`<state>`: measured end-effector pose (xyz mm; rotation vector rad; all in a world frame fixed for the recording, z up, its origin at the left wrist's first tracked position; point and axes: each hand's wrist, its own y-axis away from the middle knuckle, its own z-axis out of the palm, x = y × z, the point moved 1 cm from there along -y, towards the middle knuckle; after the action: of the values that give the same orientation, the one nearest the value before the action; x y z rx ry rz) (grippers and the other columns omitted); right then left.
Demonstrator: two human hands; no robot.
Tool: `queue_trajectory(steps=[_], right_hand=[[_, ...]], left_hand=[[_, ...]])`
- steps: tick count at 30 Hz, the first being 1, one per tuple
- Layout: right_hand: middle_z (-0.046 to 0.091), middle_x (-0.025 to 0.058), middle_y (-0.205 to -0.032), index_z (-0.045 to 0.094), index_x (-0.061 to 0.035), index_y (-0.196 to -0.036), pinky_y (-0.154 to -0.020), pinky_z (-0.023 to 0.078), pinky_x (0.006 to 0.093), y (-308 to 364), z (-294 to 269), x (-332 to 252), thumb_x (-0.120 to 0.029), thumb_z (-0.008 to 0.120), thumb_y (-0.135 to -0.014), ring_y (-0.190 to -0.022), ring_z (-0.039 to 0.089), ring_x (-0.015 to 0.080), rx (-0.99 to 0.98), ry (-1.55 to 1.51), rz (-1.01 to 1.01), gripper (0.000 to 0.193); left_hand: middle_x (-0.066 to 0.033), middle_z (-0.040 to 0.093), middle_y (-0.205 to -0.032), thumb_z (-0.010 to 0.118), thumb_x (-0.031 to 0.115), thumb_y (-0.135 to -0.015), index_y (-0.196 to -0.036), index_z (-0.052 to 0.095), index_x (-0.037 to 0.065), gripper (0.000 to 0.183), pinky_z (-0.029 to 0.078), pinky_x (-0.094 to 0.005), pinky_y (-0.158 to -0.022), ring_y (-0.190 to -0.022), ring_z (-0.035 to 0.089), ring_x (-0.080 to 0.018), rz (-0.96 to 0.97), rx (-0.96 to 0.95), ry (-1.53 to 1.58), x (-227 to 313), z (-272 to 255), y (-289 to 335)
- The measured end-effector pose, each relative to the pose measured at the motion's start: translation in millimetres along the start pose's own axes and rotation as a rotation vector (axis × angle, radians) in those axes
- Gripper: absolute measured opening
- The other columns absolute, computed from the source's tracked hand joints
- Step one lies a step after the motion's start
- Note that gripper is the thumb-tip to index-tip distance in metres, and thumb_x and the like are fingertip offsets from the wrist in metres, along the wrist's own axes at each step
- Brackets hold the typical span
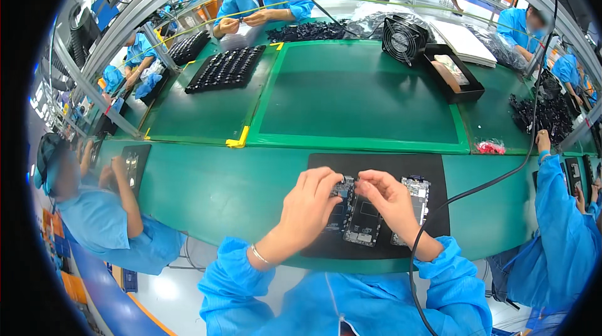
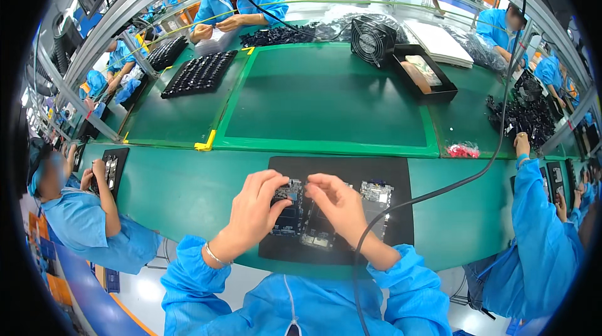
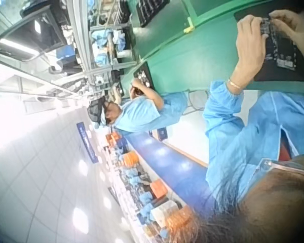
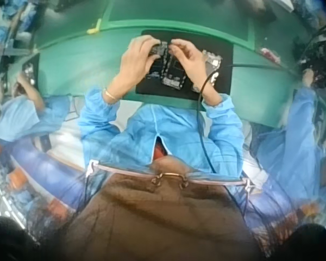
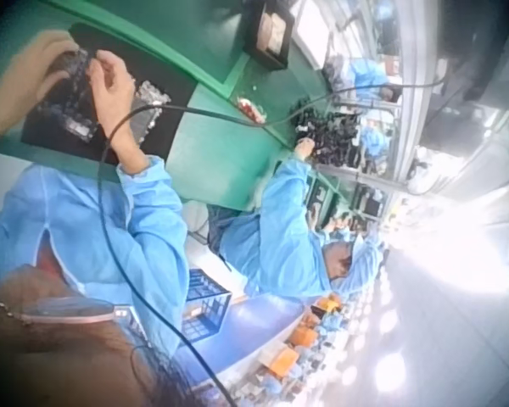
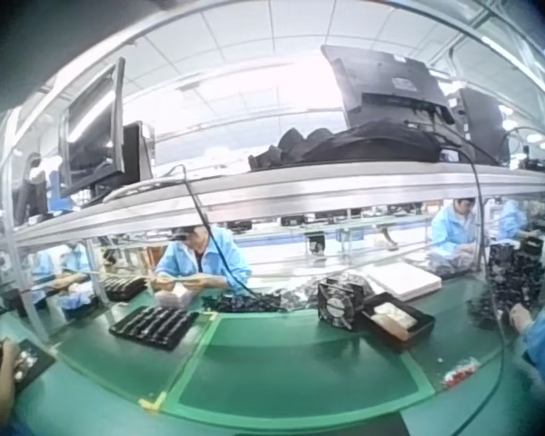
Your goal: The person assembles electronic components on a green workbench in a factory setting. They connect black cables to circuit boards and handle small parts, working alongside other employees in blue uniforms.
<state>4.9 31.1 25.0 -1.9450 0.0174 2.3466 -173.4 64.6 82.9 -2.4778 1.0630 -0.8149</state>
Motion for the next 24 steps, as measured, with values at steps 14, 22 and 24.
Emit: queue_trajectory(steps=[14,22,24], right_hand=[[0.061,0.0062,-0.096,0.06,-0.0016,-0.096,-0.078,0.049,0.0255,45.0,16.3,-11.9,-0.004,0.068,-0.081,-0.089,0.06,0.0131,0.113,0.151,-0.185,0.017],[0.054,0.006,-0.101,0.055,-0.001,-0.097,-0.087,0.048,0.0267,46.3,15.8,-8.7,0.004,0.064,-0.082,-0.095,0.055,0.0115,0.066,0.143,-0.157,0.018],[0.058,0.0058,-0.095,0.057,-0.0016,-0.094,-0.08,0.048,0.0259,45.4,18.6,-10.2,-0.001,0.067,-0.082,-0.089,0.058,0.0123,0.103,0.105,-0.166,0.016]], left_hand=[[-0.0083,0.054,-0.105,0.073,0.0,-0.069,-0.106,0.061,0.002,0.04,0.052,-0.0323,-0.067,-0.089,0.056,-0.0274,0.252,0.195,-0.228,30.5,5.8,34.6],[-0.0083,0.055,-0.105,0.073,-0.001,-0.069,-0.105,0.061,0.003,0.039,0.052,-0.0322,-0.065,-0.089,0.057,-0.0273,0.267,0.212,-0.253,33.7,5.2,36.7],[-0.0082,0.055,-0.105,0.073,-0.001,-0.068,-0.105,0.061,0.003,0.039,0.052,-0.0325,-0.065,-0.088,0.057,-0.0274,0.26,0.214,-0.244,33.1,5.6,37.4]])
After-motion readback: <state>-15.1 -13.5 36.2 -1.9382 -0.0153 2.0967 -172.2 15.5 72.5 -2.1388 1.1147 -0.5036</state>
